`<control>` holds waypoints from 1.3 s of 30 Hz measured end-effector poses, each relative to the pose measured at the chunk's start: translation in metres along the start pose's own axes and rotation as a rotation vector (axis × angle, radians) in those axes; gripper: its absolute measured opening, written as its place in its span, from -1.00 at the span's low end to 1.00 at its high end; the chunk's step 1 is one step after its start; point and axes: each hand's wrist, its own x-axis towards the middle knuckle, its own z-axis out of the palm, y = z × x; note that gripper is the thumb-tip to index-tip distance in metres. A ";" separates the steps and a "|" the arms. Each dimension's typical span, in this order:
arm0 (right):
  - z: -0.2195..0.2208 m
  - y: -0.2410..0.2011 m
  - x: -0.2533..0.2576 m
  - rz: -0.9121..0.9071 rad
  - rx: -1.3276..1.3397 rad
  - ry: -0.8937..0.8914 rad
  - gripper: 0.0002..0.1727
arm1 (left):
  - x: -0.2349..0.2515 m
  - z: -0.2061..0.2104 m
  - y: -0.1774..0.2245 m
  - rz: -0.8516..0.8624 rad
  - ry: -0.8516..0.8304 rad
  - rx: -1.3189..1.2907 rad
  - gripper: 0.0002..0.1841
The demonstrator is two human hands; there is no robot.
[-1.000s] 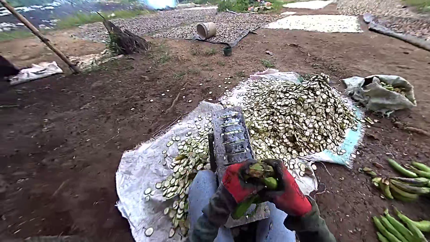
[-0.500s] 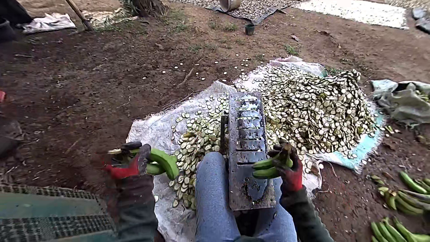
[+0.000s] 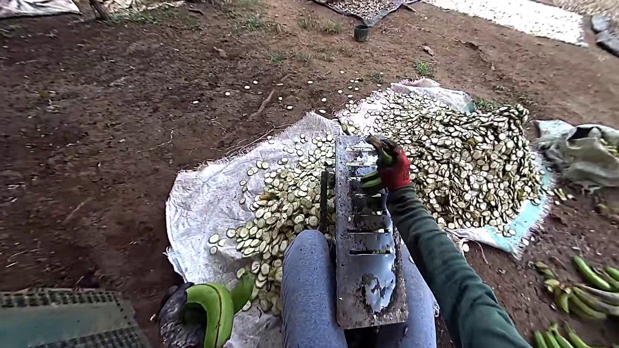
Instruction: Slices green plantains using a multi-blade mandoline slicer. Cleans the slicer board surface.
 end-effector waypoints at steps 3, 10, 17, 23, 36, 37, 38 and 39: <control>-0.038 -0.003 -0.094 -0.076 0.041 -0.013 -0.45 | 0.016 -0.032 -0.022 0.022 -0.065 -0.126 -0.74; -0.048 -0.017 -0.142 -0.162 -0.018 -0.008 -0.53 | 0.020 -0.017 -0.038 -0.116 -0.042 -0.219 -0.60; 0.020 0.001 0.030 -0.075 -0.191 -0.087 -0.39 | 0.008 0.014 -0.047 -0.168 -0.072 -0.209 -0.79; -0.046 -0.027 -0.184 -0.160 -0.066 -0.088 -0.48 | 0.010 0.014 -0.054 -0.195 -0.060 -0.158 -0.77; 0.027 0.005 -0.025 -0.090 -0.067 -0.052 -0.41 | -0.007 0.021 -0.031 -0.202 -0.037 -0.137 -0.74; 0.012 0.000 -0.064 -0.120 -0.051 -0.056 -0.43 | -0.006 0.019 -0.032 -0.197 -0.047 -0.140 -0.75; -0.003 -0.004 -0.111 -0.155 -0.029 -0.050 -0.46 | -0.005 0.015 -0.035 -0.190 -0.055 -0.129 -0.76; -0.019 -0.010 -0.162 -0.177 0.012 -0.047 -0.49 | -0.003 0.011 -0.039 -0.183 -0.056 -0.126 -0.77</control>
